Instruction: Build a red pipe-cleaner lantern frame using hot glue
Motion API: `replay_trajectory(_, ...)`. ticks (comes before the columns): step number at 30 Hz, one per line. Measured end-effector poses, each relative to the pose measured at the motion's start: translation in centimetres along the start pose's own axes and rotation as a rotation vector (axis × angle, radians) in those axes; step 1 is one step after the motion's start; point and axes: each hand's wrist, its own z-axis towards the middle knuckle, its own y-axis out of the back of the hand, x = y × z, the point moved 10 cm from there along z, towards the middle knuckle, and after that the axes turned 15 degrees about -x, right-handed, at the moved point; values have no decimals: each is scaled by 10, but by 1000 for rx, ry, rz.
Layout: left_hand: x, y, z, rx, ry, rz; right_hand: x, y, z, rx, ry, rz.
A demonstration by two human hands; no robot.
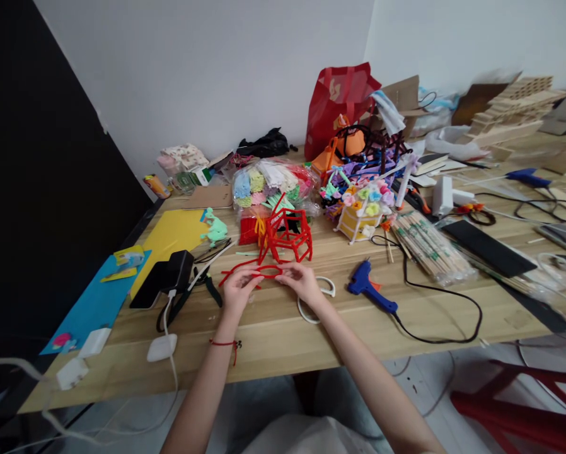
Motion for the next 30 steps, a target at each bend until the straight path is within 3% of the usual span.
replay_trajectory(10, 18, -10, -4, 63, 220, -88, 16, 1, 1, -6, 126, -105)
replay_trajectory(18, 37, -11, -6, 81, 376, -95, 20, 4, 1, -37, 137, -112)
replay_trajectory(30, 39, -17, -10, 101, 373, -30, 0, -4, -3, 16, -28, 18)
